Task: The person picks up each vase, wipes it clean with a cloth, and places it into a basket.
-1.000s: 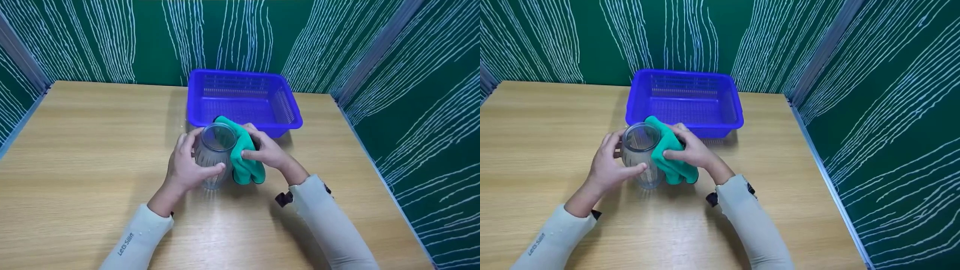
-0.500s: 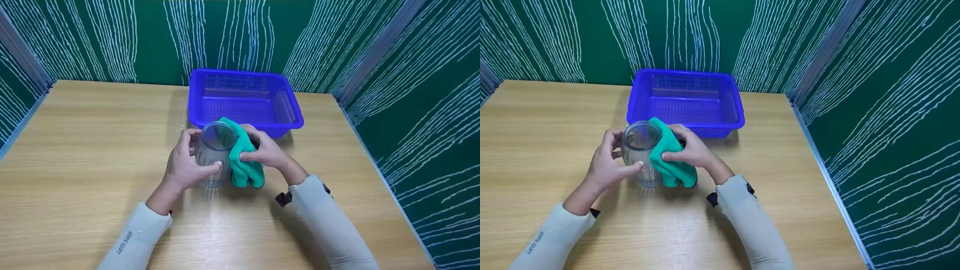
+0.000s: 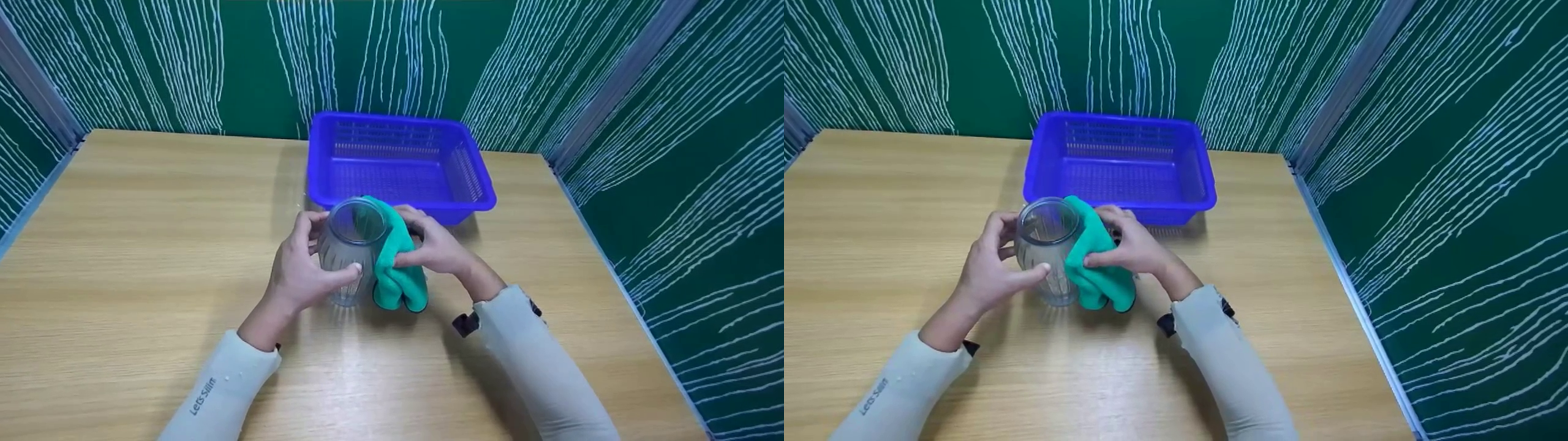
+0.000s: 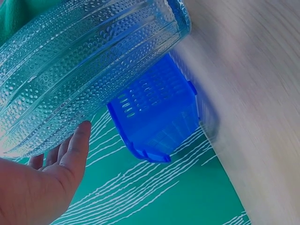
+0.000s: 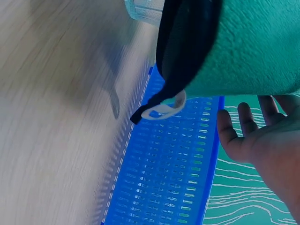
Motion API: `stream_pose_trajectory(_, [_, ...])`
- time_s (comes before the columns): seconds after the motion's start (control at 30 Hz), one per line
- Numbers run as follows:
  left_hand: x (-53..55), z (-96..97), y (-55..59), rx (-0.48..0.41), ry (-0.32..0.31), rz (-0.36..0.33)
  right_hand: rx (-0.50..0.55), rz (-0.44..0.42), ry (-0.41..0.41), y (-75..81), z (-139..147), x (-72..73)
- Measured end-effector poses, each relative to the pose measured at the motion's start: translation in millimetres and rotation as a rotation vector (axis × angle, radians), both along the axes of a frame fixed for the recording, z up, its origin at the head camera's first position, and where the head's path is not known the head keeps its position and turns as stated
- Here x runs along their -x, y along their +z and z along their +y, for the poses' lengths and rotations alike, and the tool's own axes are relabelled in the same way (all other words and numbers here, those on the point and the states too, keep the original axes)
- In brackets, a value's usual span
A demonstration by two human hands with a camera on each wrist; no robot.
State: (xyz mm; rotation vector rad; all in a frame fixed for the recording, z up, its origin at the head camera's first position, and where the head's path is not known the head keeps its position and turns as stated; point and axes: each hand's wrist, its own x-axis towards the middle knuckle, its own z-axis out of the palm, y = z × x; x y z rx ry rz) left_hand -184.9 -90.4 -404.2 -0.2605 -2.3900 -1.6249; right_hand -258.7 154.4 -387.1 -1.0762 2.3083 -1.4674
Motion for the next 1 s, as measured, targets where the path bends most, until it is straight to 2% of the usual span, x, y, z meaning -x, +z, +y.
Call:
stream_pose_trajectory(0.17, [-0.6, 0.3, 0.3, 0.001, -0.001, -0.004, -0.006, 0.013, 0.009, -3.9, 1, 2.1])
stream_pose_trajectory(0.37, [-1.1, 0.0, -0.1, 0.006, -0.003, -0.019, -0.082, 0.018, -0.016, 11.7, -5, -13.9])
stream_pose_trajectory(0.5, [-1.7, -0.2, -0.9, 0.003, -0.003, -0.036, -0.139, 0.04, -0.03, -2.9, -4, -9.6])
stream_pose_trajectory(0.63, [-2.0, 0.3, -1.4, 0.002, -0.007, -0.038, -0.145, 0.028, -0.043, -21.1, -1, -2.2])
stream_pose_trajectory(1.0, [-1.1, 1.3, -1.6, 0.003, 0.001, -0.01, -0.152, 0.036, -0.052, -32.5, 1, 0.1])
